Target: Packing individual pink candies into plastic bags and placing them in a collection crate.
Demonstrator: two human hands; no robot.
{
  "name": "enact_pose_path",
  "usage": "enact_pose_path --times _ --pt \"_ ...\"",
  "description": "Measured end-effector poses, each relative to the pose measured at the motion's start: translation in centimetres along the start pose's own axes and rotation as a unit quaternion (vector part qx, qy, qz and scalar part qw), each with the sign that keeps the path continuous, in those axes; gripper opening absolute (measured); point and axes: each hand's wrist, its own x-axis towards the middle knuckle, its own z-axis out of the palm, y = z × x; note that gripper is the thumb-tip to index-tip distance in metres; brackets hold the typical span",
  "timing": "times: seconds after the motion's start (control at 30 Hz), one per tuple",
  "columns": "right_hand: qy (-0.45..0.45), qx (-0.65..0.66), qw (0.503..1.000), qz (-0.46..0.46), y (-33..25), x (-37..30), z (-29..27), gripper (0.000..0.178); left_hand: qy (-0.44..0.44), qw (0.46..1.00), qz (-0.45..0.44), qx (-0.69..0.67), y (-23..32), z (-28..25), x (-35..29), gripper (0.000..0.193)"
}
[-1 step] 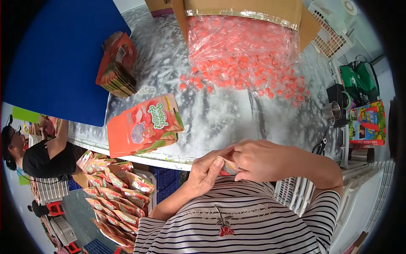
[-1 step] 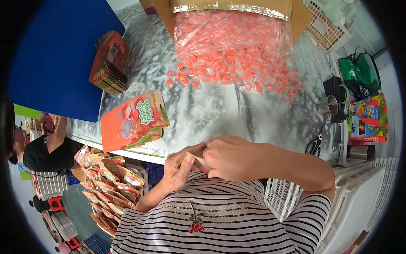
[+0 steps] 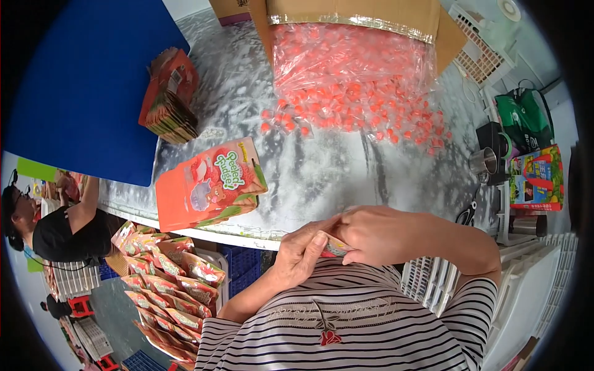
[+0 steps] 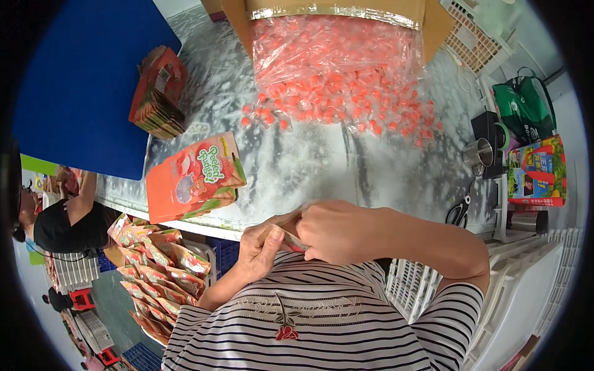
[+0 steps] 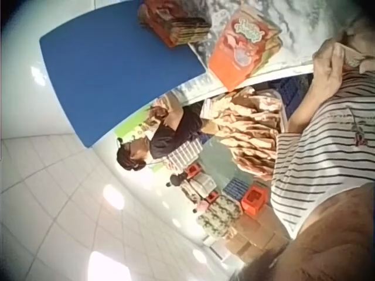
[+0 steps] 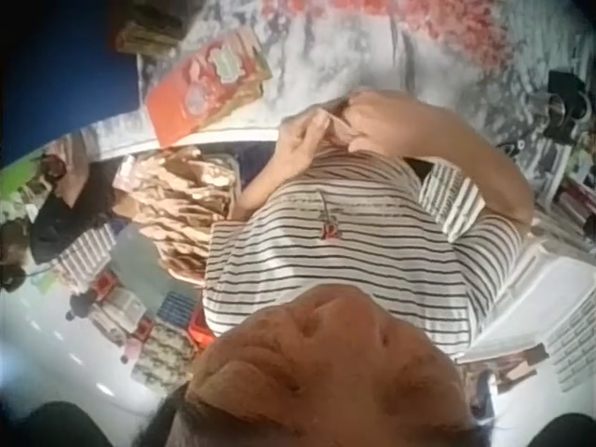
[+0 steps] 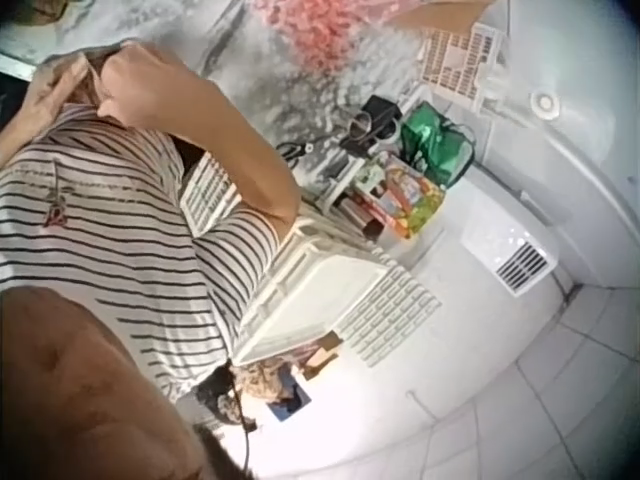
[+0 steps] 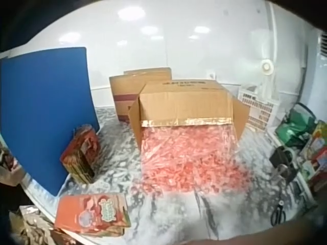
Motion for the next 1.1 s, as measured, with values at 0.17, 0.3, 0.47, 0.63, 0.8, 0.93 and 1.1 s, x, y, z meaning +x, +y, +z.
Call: enact_pose_path --times 0.17,0.3,0.47,0.63,0.8,0.93,1.1 --pt "-0.1 -0.006 0.995 0.016 -0.6 1.0 -0.5 0.028 -0.011 1.0 -0.022 0.019 -0.2 0.2 -0.2 0.039" --pt "0.078 0.007 0.997 0.005 -1.4 -0.4 -1.5 0.026 0.008 0.999 -0.042 0.019 0.3 -0.2 0.3 0.04" --pt "0.049 0.057 0.996 -0.05 1.1 0.9 0.3 0.013 0.034 0.999 -0.02 0.022 -0.3 0.3 0.2 0.042" --pt "-0.045 0.08 0.996 -0.007 1.3 1.1 0.1 0.009 0.037 0.998 -0.03 0.042 -1.2 0.5 0.0 0.041" --pt "0.337 -0.032 0.94 -0.035 1.1 0.2 2.1 0.032 0.1 0.993 -0.06 0.012 -0.8 -0.9 0.6 0.037" --pt "0.521 -0.018 0.848 0.099 2.0 0.6 3.2 0.07 0.147 0.987 -0.046 -0.05 -2.1 -1.7 0.5 0.035" --pt "0.449 0.494 0.742 0.066 3.5 1.0 6.9 0.044 0.174 0.976 -0.106 -0.083 -4.4 -1.6 0.9 0.033"
